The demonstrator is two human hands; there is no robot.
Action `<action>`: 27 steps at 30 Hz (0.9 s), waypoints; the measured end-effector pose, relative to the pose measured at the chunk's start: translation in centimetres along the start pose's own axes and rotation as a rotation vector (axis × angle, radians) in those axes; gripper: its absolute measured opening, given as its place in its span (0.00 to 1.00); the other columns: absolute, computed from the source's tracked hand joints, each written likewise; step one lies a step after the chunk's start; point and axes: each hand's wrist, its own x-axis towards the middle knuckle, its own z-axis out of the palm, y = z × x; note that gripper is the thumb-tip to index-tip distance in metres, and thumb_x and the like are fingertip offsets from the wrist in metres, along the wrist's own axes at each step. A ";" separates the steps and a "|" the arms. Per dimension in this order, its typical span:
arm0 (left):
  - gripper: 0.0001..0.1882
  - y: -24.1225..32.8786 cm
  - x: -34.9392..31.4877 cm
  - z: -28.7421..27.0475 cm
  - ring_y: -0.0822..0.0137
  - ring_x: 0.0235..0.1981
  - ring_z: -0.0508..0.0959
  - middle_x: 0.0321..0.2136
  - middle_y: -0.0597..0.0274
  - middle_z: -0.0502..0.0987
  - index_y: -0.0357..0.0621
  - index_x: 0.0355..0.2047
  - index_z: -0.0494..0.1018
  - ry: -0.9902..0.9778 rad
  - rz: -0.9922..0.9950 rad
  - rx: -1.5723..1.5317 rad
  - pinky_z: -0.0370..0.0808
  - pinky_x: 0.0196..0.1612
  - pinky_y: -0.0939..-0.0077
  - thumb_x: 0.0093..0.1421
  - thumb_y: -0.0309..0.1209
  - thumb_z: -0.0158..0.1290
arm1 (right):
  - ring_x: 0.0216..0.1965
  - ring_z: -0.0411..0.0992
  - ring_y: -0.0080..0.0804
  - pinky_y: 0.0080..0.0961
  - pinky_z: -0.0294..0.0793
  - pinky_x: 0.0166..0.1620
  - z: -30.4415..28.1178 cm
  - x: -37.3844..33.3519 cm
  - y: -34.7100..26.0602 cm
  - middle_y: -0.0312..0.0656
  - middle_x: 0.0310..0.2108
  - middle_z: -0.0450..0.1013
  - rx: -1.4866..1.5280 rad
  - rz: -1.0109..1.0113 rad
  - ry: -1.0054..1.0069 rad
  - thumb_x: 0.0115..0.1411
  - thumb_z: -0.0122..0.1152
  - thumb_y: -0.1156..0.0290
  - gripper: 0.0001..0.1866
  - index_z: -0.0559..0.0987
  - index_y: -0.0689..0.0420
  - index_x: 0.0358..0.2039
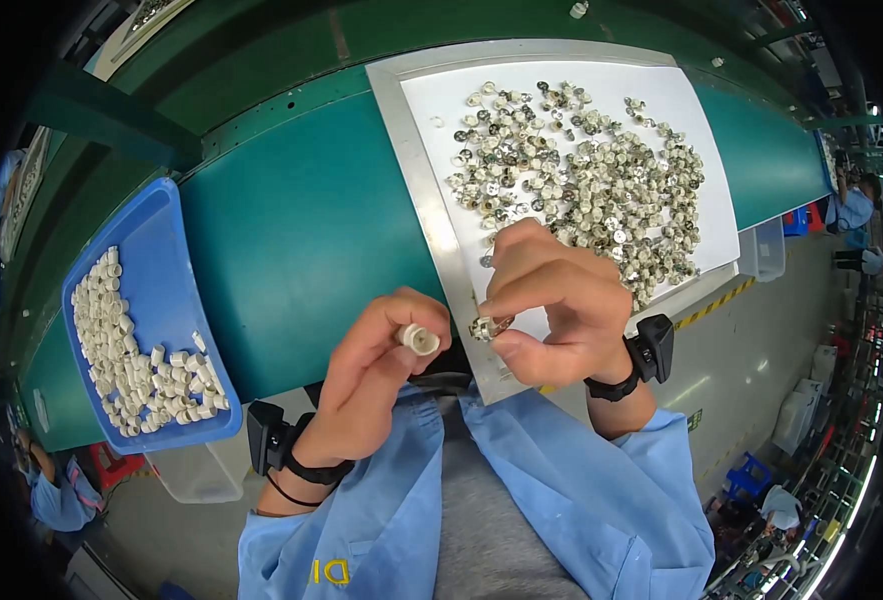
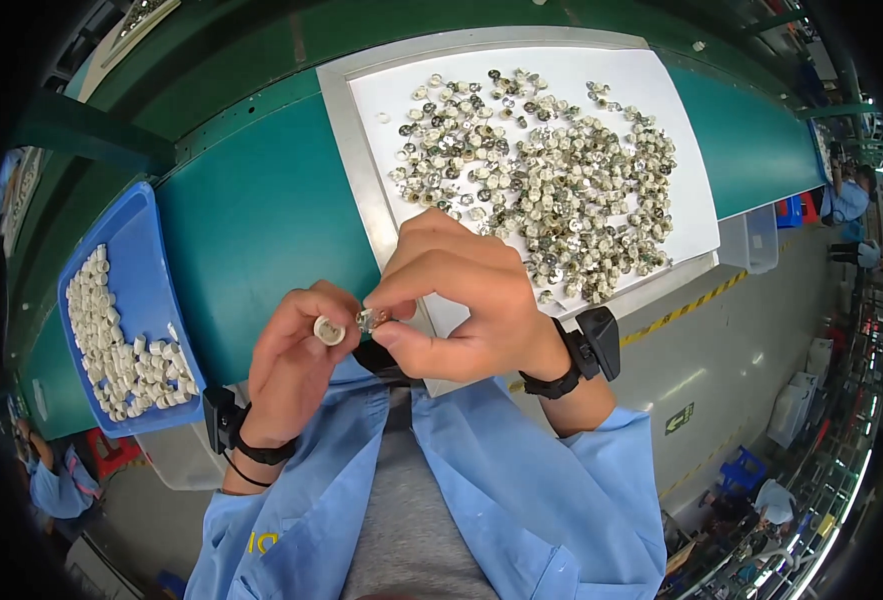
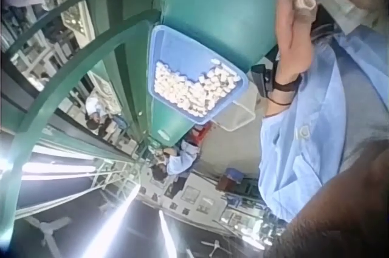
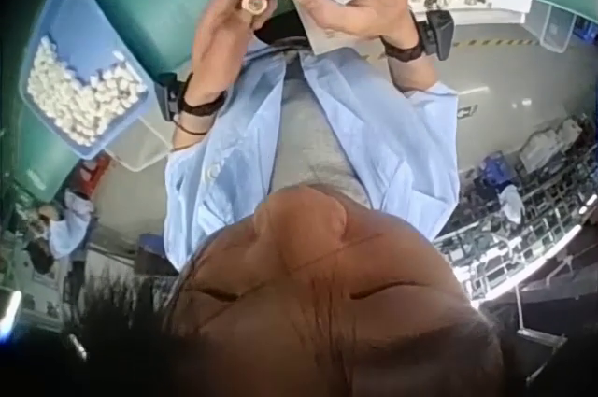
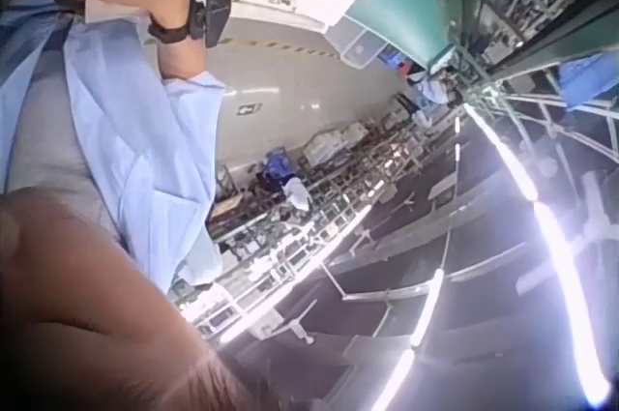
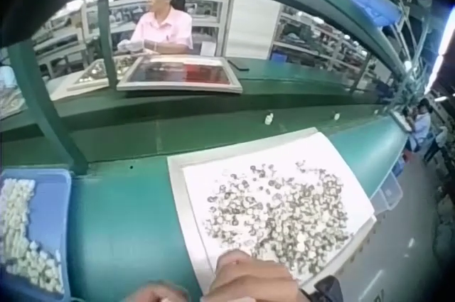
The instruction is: Manually assembling small electronic components by inserting metal pieces into white plastic housings.
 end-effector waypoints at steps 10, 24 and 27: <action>0.14 -0.7 -0.5 -1.2 0.51 0.46 0.80 0.51 0.45 0.70 0.29 0.46 0.75 0.135 0.505 0.360 0.80 0.48 0.59 0.59 0.14 0.54 | 0.23 0.72 0.32 0.34 0.69 0.35 5.0 -1.2 0.1 0.46 0.27 0.77 0.014 0.046 0.232 0.49 0.65 0.79 0.11 0.78 0.66 0.35; 0.17 -0.2 -0.2 -2.4 0.50 0.43 0.81 0.43 0.45 0.78 0.36 0.39 0.73 0.166 0.703 0.458 0.81 0.43 0.60 0.50 0.14 0.65 | 0.24 0.75 0.32 0.33 0.69 0.34 6.4 0.3 -0.6 0.47 0.28 0.79 -0.132 -0.063 0.204 0.56 0.68 0.72 0.11 0.79 0.64 0.36; 0.18 0.1 -0.4 -2.3 0.50 0.42 0.81 0.42 0.47 0.79 0.38 0.38 0.73 0.151 0.689 0.488 0.81 0.42 0.62 0.49 0.15 0.66 | 0.24 0.75 0.32 0.33 0.69 0.34 6.3 0.3 -0.8 0.47 0.29 0.79 -0.151 -0.072 0.176 0.55 0.69 0.73 0.11 0.79 0.64 0.37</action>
